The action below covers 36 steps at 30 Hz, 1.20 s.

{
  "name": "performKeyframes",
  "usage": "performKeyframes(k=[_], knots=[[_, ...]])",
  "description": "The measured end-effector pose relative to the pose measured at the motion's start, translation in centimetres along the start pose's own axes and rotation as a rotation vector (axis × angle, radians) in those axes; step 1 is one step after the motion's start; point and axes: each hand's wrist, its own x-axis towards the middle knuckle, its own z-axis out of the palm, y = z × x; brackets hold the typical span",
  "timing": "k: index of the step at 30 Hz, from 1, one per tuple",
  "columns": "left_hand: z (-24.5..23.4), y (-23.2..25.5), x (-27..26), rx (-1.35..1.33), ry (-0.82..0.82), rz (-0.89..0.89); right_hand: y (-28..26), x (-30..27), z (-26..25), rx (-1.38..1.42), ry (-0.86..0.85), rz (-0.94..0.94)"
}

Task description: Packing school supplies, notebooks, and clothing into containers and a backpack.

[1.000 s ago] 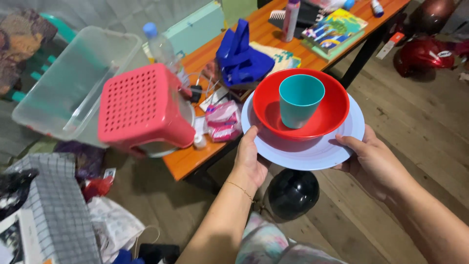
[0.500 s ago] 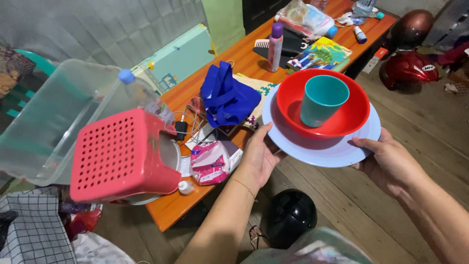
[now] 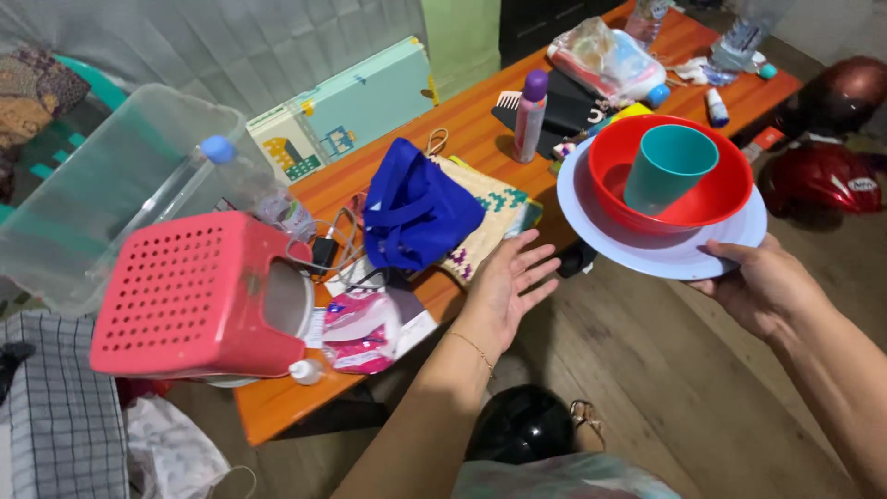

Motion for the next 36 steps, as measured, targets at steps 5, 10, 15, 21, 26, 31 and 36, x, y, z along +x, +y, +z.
performKeyframes(k=[5,10,15,21,26,31,36], knots=[[2.8,-1.7,4.3,-0.035,0.157,0.057,-1.5,8.0,-2.5,0.031,-0.072,0.069],[4.7,-2.4,8.0,-0.065,0.252,0.11,-0.1,17.1,-4.7,0.071,-0.105,0.155],[6.8,-1.5,8.6,-0.071,0.348,0.145,2.6,24.4,-5.4,0.108,-0.134,0.259],[6.2,-1.0,8.8,-0.066,0.419,0.15,2.7,26.9,-3.8,0.094,-0.135,0.291],[6.0,-0.1,8.4,-0.053,0.441,0.176,2.1,27.6,-2.4,0.042,-0.091,0.284],[6.0,0.1,8.4,-0.055,0.46,0.171,3.9,30.7,-2.9,0.099,-0.103,0.327],[5.7,-0.1,7.9,-0.059,0.461,0.195,7.0,34.3,-4.7,0.125,-0.073,0.417]])
